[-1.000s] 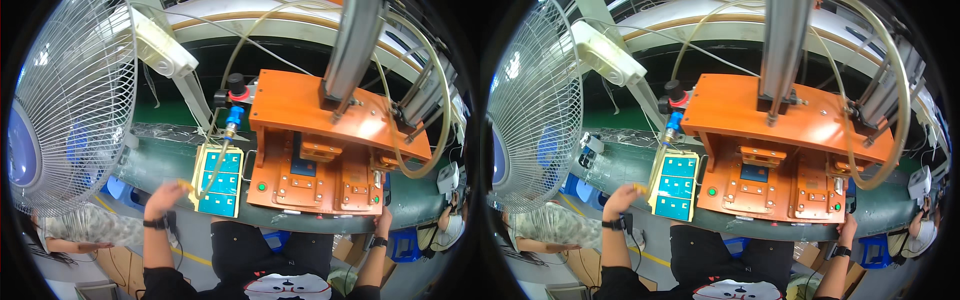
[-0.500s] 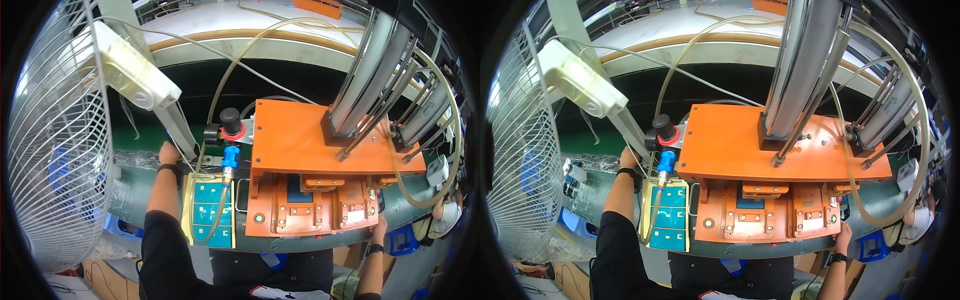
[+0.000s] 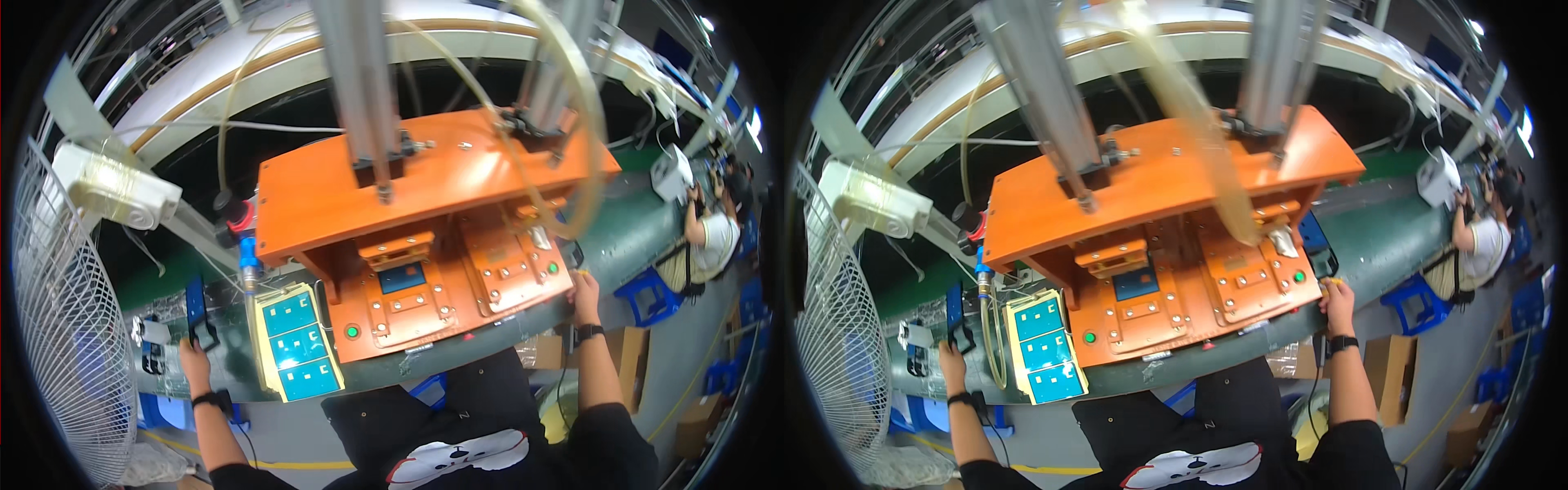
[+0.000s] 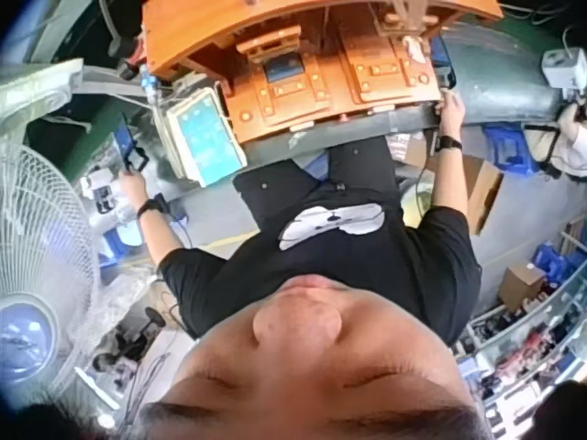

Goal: Operator uses a pneumatic press and hand-assembly to join plastic housings and internal components.

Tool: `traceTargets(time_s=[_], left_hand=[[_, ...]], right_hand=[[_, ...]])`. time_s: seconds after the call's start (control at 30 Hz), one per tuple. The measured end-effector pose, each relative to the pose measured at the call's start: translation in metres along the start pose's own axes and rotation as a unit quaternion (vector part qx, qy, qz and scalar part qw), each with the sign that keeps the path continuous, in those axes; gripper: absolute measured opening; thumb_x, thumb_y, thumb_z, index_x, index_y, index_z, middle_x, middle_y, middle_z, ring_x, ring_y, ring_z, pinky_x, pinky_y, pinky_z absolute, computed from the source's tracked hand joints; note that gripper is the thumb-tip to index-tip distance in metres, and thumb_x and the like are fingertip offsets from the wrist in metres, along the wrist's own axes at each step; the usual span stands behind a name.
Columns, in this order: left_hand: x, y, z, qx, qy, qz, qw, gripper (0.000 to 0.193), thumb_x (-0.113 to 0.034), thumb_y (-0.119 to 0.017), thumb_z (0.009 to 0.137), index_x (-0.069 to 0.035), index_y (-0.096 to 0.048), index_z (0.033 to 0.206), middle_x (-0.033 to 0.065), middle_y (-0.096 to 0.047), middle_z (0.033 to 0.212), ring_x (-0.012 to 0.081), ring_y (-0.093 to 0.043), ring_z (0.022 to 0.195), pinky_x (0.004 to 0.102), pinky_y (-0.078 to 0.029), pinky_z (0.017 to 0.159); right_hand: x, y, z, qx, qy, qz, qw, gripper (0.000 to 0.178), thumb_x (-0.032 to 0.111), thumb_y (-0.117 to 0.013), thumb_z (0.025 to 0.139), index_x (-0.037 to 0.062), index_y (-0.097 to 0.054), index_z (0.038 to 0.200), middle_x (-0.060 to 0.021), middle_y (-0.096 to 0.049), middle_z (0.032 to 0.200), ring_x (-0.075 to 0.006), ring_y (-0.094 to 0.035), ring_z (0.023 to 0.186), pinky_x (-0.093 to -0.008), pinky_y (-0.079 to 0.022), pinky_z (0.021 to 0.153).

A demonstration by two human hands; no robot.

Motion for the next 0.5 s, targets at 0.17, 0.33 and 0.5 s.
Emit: traceTargets(time_s=[0.17,0.33,0.5], left_hand=[[0.013,0.004,-0.063,0.066,0.017,-0.006,0.998,0.02,-0.013,-0.059,0.098,0.003,-0.062,0.11,0.0278,-0.066,0.095,0.0477,-0.064,0.09,0.0489,-0.049,0.078],[0.01,-0.001,-0.082,0.049,0.077,-0.024,0.996,0.034,-0.019,-0.065,0.096,0.004,-0.06,0.122,0.0209,-0.068,0.092,0.0333,-0.067,0.083,0.0432,-0.051,0.078],[0.012,-0.002,-0.114,0.031,0.16,-0.122,0.979,0.047,-0.019,-0.064,0.098,0.008,-0.05,0.134,0.0232,-0.065,0.108,0.0315,-0.064,0.097,0.04,-0.049,0.089]], right_hand=[[0.006,-0.003,-0.002,0.015,0.017,0.024,0.999,0.019,0.022,-0.065,0.097,0.0036,-0.07,0.097,-0.0002,-0.058,0.062,-0.0068,-0.051,0.046,-0.0215,-0.04,0.041],[0.007,-0.002,-0.005,0.038,-0.014,0.065,0.997,0.019,0.022,-0.065,0.097,0.0037,-0.07,0.096,-0.002,-0.064,0.073,-0.0057,-0.054,0.05,-0.0209,-0.041,0.042],[0.037,0.02,0.008,0.088,0.018,0.029,0.996,0.021,0.024,-0.066,0.098,0.003,-0.069,0.095,-0.0013,-0.065,0.075,-0.006,-0.055,0.053,-0.0205,-0.042,0.048]])
Point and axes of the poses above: each hand's wrist, its own z-axis towards the middle knuckle, its own y-axis out of the back of the hand, x = y × z, the point moved 3 cm from there along z, towards the middle knuckle
